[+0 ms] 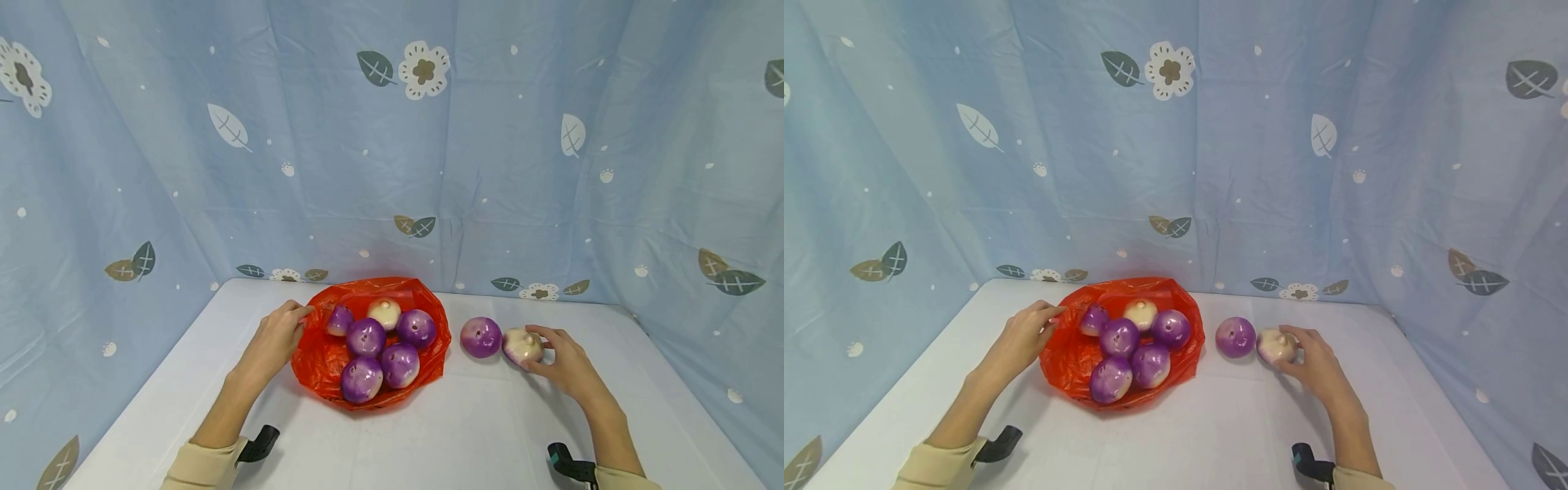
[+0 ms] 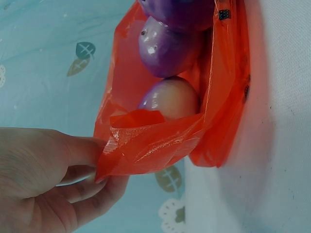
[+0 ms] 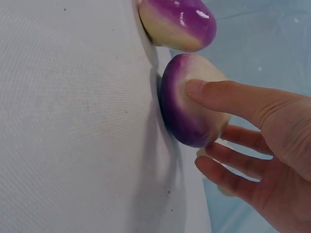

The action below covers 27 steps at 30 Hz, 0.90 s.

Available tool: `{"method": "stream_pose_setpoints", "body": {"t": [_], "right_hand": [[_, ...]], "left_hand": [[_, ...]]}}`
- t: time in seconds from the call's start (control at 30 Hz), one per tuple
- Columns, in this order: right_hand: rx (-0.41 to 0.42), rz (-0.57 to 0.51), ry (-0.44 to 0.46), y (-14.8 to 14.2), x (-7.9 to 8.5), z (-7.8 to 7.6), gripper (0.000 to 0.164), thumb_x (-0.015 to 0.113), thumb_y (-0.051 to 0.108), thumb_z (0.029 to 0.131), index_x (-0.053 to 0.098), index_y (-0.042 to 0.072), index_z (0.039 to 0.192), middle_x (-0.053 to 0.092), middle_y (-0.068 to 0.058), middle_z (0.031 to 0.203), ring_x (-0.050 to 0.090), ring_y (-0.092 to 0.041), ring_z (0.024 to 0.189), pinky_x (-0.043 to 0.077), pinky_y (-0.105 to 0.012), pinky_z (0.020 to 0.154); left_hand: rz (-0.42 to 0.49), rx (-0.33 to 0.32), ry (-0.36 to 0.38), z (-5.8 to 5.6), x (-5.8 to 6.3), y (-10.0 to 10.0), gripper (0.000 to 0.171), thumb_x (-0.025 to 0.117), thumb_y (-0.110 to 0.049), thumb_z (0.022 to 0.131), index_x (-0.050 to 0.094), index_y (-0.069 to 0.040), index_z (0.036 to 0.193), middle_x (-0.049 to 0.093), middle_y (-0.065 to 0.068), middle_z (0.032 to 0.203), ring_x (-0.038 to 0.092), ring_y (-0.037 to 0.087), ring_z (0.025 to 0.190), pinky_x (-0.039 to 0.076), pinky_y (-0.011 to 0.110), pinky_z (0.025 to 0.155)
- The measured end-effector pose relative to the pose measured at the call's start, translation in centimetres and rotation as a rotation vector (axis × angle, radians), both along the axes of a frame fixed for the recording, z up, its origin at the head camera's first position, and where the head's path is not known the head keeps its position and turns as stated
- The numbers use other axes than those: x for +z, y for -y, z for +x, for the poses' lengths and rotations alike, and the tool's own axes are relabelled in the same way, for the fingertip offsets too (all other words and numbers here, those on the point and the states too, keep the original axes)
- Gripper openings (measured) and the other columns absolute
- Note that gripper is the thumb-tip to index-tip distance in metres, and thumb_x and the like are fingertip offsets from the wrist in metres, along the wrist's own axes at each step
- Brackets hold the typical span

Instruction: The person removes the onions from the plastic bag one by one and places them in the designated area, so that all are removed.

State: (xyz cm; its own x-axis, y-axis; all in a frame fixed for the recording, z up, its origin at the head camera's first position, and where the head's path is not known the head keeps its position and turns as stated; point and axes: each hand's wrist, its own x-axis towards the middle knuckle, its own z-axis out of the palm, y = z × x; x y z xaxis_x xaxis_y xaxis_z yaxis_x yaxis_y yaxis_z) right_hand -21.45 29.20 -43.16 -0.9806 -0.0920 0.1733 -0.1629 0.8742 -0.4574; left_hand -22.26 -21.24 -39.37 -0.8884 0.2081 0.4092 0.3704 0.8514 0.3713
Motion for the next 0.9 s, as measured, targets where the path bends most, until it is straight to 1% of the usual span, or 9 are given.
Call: {"method": "stream_pose_setpoints", "body": {"t": [0.2,0.37,0.5,0.7,0.9], "right_hand": [[0.003,0.003,-0.005,0.0,0.4,0.2,0.069,0.082,0.021,0.078,0.051,0.008,0.139,0.051,-0.031,0.132,0.059,-0.049,0.113,0.053,-0.064,0.086],[0.003,0.013,-0.021,0.1,1.0,0.3,0.068,0.081,0.018,0.079,0.050,0.009,0.139,0.050,-0.031,0.133,0.058,-0.050,0.113,0.055,-0.062,0.084],[0.013,0.017,-0.048,0.2,1.5,0.3,0.068,0.080,0.017,0.079,0.050,0.009,0.139,0.050,-0.030,0.133,0.057,-0.049,0.113,0.056,-0.059,0.083],[0.036,0.014,-0.101,0.5,2.3,0.4,0.066,0.080,0.019,0.080,0.051,0.009,0.139,0.052,-0.027,0.132,0.057,-0.046,0.113,0.055,-0.060,0.083],[0.056,0.012,-0.143,1.4,3.3,0.8,0.067,0.081,0.019,0.079,0.051,0.009,0.138,0.052,-0.026,0.132,0.056,-0.047,0.114,0.057,-0.057,0.081]], "left_hand": [[-0.004,-0.003,-0.014,0.0,0.0,0.0,0.032,0.068,0.006,0.086,0.068,0.004,0.117,0.066,0.018,0.101,0.069,0.030,0.087,0.062,0.041,0.075],[-0.007,-0.005,-0.022,0.0,0.2,-0.1,0.032,0.068,0.007,0.085,0.068,0.005,0.117,0.066,0.019,0.101,0.069,0.031,0.086,0.062,0.041,0.075],[-0.013,-0.003,-0.013,0.0,0.3,-0.1,0.033,0.068,0.006,0.086,0.067,0.005,0.118,0.066,0.018,0.101,0.069,0.031,0.086,0.062,0.041,0.075],[-0.014,0.005,-0.004,0.0,0.2,-0.1,0.033,0.068,0.006,0.086,0.067,0.004,0.119,0.066,0.018,0.102,0.069,0.031,0.088,0.062,0.041,0.075],[-0.010,0.007,0.018,0.1,0.1,-0.1,0.033,0.068,0.005,0.086,0.067,0.004,0.119,0.066,0.019,0.103,0.070,0.031,0.089,0.062,0.041,0.076]]}}
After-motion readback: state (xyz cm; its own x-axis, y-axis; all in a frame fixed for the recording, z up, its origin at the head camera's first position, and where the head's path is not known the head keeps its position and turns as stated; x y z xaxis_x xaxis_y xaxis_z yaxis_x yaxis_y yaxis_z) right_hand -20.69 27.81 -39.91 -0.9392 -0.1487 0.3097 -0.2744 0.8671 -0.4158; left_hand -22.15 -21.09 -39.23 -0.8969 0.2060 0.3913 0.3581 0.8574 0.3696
